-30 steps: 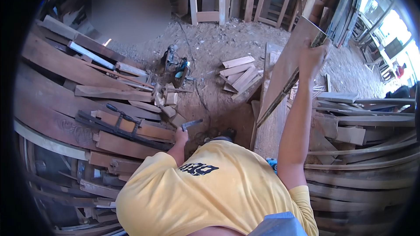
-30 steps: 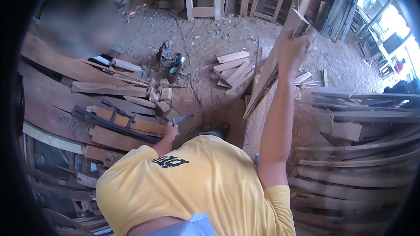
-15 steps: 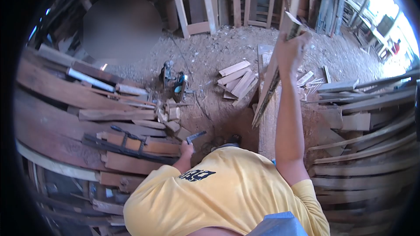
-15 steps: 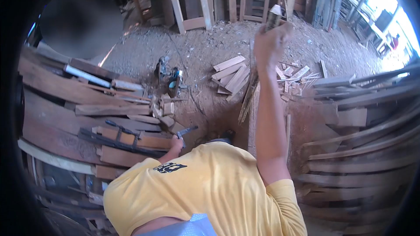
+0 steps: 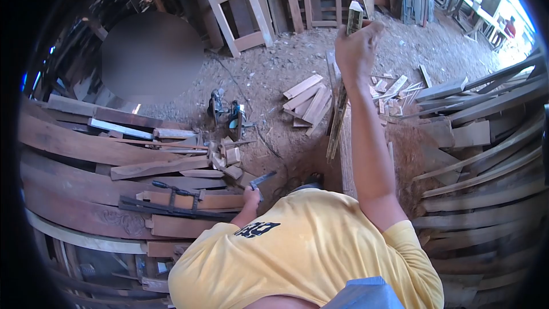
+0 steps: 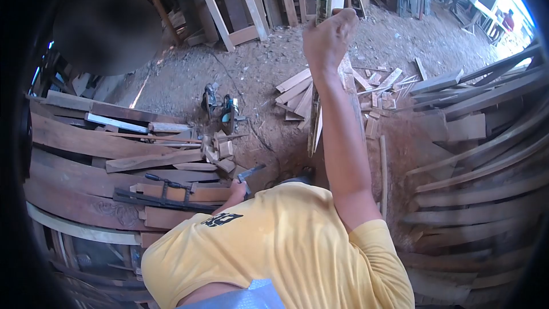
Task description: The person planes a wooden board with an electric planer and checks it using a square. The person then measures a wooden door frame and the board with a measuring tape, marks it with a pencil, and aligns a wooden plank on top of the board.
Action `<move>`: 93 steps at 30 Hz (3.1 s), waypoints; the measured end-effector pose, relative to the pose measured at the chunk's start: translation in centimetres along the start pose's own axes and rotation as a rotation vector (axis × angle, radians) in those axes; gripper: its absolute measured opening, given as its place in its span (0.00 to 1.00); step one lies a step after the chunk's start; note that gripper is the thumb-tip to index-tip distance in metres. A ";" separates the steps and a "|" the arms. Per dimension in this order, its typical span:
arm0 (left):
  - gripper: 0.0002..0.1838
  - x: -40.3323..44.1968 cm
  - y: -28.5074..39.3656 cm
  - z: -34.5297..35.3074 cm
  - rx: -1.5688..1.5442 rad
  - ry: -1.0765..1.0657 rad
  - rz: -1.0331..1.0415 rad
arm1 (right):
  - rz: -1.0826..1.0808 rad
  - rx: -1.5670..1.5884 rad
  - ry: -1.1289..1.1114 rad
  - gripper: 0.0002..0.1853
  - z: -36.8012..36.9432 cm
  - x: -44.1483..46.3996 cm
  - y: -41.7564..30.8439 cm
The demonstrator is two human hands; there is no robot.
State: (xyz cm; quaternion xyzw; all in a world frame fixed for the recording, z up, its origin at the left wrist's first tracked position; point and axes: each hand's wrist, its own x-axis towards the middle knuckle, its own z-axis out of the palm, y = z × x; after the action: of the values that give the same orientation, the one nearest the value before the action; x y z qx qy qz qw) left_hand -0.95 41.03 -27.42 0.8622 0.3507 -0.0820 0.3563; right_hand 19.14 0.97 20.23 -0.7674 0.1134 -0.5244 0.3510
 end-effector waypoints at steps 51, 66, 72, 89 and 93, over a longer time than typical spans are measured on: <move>0.13 2.4 -0.5 3.4 0.068 -0.012 0.217 | 0.211 -0.012 -0.105 0.26 -5.5 1.9 1.6; 0.17 1.2 0.1 1.7 0.107 -0.050 0.177 | 0.211 0.035 -0.129 0.23 -6.6 0.7 2.2; 0.17 2.5 0.4 2.0 0.182 -0.035 0.191 | 0.127 0.084 -0.144 0.21 -7.0 -0.4 3.0; 0.27 -1.9 31.2 -1.4 -0.400 -0.237 0.614 | -0.021 0.015 -0.439 0.27 -21.2 -18.3 8.1; 0.38 -5.5 38.8 -2.3 -0.638 -0.669 0.525 | -0.149 -0.038 -0.627 0.24 -21.7 -22.7 7.4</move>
State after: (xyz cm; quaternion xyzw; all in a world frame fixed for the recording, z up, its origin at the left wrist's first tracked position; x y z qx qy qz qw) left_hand 20.44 20.16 -1.96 0.6964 -0.0022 -0.1497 0.7019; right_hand -8.22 -1.22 3.33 -0.9041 -0.0468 -0.2847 0.3152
